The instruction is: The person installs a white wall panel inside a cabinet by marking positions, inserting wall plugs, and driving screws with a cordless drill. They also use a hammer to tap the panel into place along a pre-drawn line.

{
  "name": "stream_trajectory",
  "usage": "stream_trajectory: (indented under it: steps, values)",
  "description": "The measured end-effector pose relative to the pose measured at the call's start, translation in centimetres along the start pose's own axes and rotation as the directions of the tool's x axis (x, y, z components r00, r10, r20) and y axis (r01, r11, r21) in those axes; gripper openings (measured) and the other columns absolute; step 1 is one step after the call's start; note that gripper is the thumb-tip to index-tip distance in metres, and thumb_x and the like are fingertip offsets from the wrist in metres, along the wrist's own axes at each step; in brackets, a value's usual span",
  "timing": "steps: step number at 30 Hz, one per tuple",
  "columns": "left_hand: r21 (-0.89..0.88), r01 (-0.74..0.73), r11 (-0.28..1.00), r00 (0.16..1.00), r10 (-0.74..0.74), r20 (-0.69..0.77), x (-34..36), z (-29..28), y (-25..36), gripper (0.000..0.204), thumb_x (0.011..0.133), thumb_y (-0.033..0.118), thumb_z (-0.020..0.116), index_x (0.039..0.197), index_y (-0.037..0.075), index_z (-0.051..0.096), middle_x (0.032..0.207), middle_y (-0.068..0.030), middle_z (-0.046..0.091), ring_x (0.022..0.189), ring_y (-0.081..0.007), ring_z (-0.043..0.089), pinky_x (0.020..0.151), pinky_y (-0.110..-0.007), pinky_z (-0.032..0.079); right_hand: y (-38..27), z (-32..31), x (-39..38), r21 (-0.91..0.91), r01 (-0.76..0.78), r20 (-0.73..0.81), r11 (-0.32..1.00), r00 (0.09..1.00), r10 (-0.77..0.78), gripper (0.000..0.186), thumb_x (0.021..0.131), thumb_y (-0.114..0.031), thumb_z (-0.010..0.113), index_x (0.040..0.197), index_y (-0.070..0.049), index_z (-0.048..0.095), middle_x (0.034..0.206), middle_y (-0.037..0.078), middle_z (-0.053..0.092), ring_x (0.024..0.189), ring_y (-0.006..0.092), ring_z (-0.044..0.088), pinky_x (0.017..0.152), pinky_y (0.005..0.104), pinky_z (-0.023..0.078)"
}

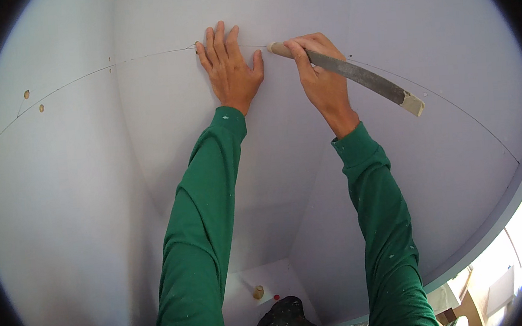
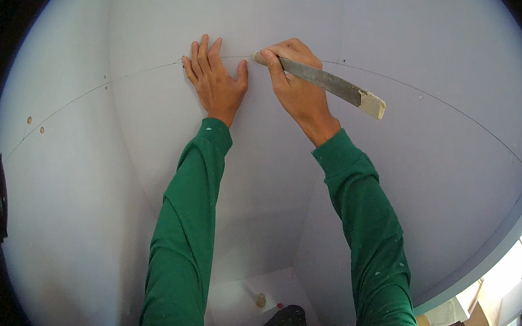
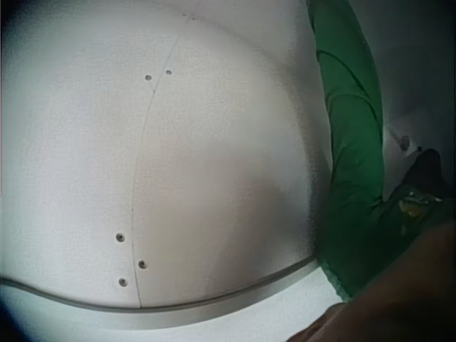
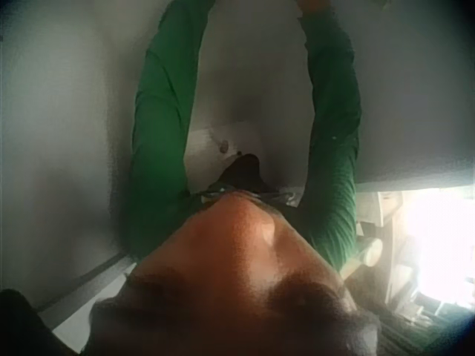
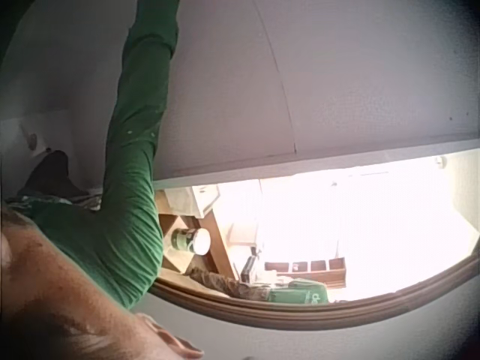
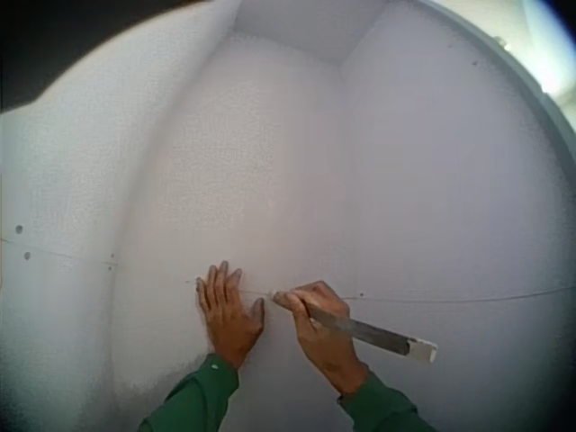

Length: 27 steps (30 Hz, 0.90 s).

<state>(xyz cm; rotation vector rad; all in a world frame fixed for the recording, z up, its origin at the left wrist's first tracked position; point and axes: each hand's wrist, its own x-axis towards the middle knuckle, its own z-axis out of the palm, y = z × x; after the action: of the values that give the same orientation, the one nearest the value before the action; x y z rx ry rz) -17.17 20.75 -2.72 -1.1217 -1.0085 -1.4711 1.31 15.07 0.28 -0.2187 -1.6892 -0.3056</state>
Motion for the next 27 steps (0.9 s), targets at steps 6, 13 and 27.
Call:
stream_trajectory:
  steps: [6,13,27]
  values:
    - [-0.012,-0.007,1.0,1.0,0.007,-0.014,-0.1,0.0,0.2,0.07,0.088,0.037,0.075,0.147,0.01,0.047,0.157,-0.0134,0.04,0.154,-0.0342,0.027,0.127,-0.058,0.013,0.4,0.3,-0.3,0.013,0.035,-0.023,0.999,0.999,-0.035,0.019,0.103,-0.016,0.065,0.102,-0.002,0.078,0.096,0.009,0.071,0.084,0.0187,0.066,0.071,0.0319,0.052]
    - [-0.027,-0.005,1.0,1.0,0.005,-0.022,0.1,-0.1,0.3,0.071,0.088,0.035,0.076,0.147,0.01,0.046,0.157,-0.0134,0.04,0.153,-0.0343,0.028,0.127,-0.058,0.014,0.1,0.5,0.1,-0.003,0.076,-0.017,0.997,0.997,-0.076,0.017,0.101,-0.013,0.065,0.102,0.0,0.077,0.095,0.01,0.071,0.083,0.0196,0.066,0.072,0.0322,0.053]
    - [-0.125,0.0,0.992,0.996,-0.011,-0.087,0.0,0.0,-0.4,0.065,0.08,0.011,0.062,0.143,0.007,0.047,0.154,-0.0138,0.044,0.152,-0.0351,0.031,0.128,-0.058,0.015,-0.1,0.9,0.3,-0.042,0.125,-0.024,0.991,0.992,-0.126,0.016,0.101,-0.011,0.066,0.1,-0.001,0.078,0.095,0.01,0.072,0.083,0.0207,0.067,0.071,0.0316,0.053]
